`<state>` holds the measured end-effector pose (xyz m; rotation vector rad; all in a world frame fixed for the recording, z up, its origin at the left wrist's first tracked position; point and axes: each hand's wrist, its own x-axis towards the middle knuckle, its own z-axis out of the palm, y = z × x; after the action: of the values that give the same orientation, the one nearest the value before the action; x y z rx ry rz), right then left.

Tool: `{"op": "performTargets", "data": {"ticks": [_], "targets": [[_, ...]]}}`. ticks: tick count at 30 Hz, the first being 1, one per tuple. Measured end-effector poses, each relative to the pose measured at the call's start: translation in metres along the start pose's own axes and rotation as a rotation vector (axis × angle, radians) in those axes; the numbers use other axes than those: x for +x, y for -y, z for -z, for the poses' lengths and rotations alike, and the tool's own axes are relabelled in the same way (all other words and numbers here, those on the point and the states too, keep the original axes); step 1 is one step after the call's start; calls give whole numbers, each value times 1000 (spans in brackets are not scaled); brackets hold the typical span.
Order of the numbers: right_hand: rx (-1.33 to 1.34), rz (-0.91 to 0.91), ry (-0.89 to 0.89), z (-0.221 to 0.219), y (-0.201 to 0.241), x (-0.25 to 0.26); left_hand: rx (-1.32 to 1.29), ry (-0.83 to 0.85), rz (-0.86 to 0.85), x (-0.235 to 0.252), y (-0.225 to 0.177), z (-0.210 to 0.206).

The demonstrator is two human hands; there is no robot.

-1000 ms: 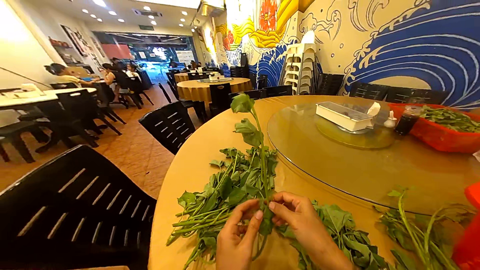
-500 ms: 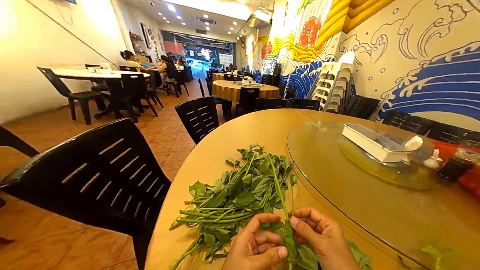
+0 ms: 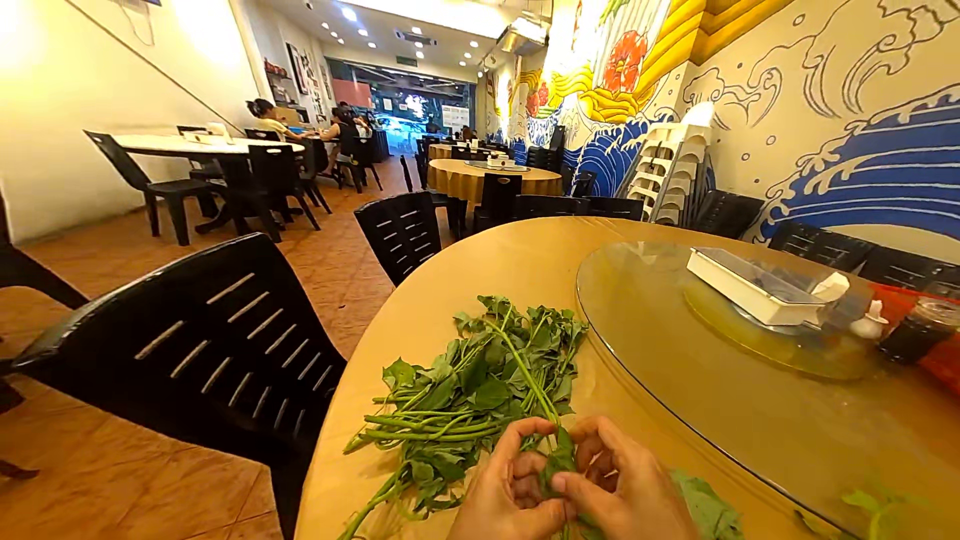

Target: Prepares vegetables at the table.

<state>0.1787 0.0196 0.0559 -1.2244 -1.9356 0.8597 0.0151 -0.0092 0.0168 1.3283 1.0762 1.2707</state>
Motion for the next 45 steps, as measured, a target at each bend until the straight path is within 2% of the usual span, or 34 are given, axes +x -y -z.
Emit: {"op": "performTargets", "data": {"ticks": [2,5,13,15,18,21,23,26,30,35,39,43,45], "targets": [[-3,13,-56,-2,1,-1,-10,-9,-5,1,1,-2],[178,-38,-95,-4,3,-1,-45,-9,-3,2,3,-1],[686,-12,55,3,21,-5,-159,-21,-79,0,5,1],[641,-68,-10,9,23,-5,-202,-8,-64,0,4,3],[419,-154,-46,17,15,-4,-259,-17,-76,0,2,6],[181,-181,90,22,6,-2,-291,-66,-89,1,0,7],[132,-182,182,21,5,-3,-346,-107,-85,1,-1,6],[145,-181,266,14,6,-5,-437,-147,-74,3,2,7],[146,-167,280,7,7,-6,-504,-121,-51,3,5,11],[303,-172,122,12,7,-4,-582,-188,-27,2,-1,10],[484,-195,29,23,10,0,-605,-128,-61,5,0,17],[640,-219,-10,29,13,-3,-510,-182,-78,3,0,20],[672,-230,19,32,14,-3,-329,-259,-115,6,5,23]]}}
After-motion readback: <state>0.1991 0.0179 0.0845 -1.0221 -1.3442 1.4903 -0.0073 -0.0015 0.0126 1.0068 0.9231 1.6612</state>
